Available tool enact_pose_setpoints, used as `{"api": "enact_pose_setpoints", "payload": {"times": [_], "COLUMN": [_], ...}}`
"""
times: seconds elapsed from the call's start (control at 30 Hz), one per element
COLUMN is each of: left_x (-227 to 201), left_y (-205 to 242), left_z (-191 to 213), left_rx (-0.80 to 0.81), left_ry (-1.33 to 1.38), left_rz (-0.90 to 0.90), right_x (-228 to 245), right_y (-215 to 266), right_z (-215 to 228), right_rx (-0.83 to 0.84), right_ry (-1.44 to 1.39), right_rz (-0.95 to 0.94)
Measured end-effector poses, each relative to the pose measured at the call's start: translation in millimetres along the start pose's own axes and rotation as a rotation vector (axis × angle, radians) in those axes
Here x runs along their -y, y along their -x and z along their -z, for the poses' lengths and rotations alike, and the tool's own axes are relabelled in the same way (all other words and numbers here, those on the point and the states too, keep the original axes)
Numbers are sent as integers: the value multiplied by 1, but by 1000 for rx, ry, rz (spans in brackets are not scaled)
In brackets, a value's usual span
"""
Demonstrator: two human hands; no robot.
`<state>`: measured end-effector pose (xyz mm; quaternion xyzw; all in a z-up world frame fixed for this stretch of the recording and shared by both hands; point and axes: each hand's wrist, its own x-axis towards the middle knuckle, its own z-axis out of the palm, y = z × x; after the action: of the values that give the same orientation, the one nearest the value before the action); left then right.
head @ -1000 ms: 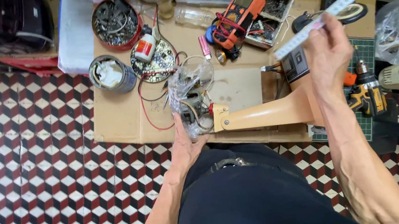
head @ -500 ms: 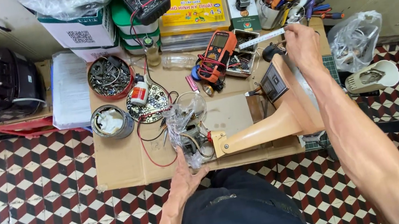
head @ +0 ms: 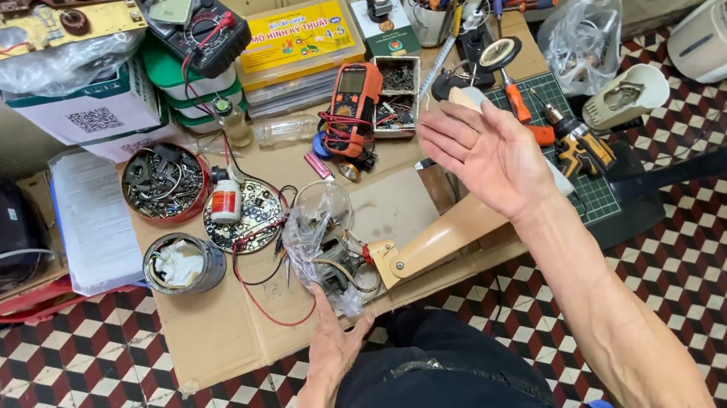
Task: Measure an appliance component with a ruler and mark it with a pen, then retrieve and inspect a power drill.
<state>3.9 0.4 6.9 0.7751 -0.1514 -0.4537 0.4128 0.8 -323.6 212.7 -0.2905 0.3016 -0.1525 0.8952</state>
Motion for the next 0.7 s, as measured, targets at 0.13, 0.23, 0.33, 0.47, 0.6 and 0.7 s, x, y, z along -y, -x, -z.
{"api": "enact_pose_setpoints", "payload": {"times": [0.13,0.23,0.33,0.47,0.6,0.7], "left_x": [12,11,28,28,29,35], "left_y": [-2,-1,-6,-2,-2,-3], "left_z": [0,7,6,16,20,18], "left_rx": [21,29,13,22,79,51], "left_ry": [-38,-29,-34,-34,-33,-38], "left_rz": [-21,-83,-234,-282,-178,-235], "right_x": [-12,-26,-49,-96,-130,-148], "right_y": [14,36,66,103,136,149], "right_z": [0,5,14,52,68,77], "right_rx": [4,-112,-160,-305,-499,-602], "right_ry": [-32,187,364,444,480,537], "right_rz": [6,93,166,142,113,51]}}
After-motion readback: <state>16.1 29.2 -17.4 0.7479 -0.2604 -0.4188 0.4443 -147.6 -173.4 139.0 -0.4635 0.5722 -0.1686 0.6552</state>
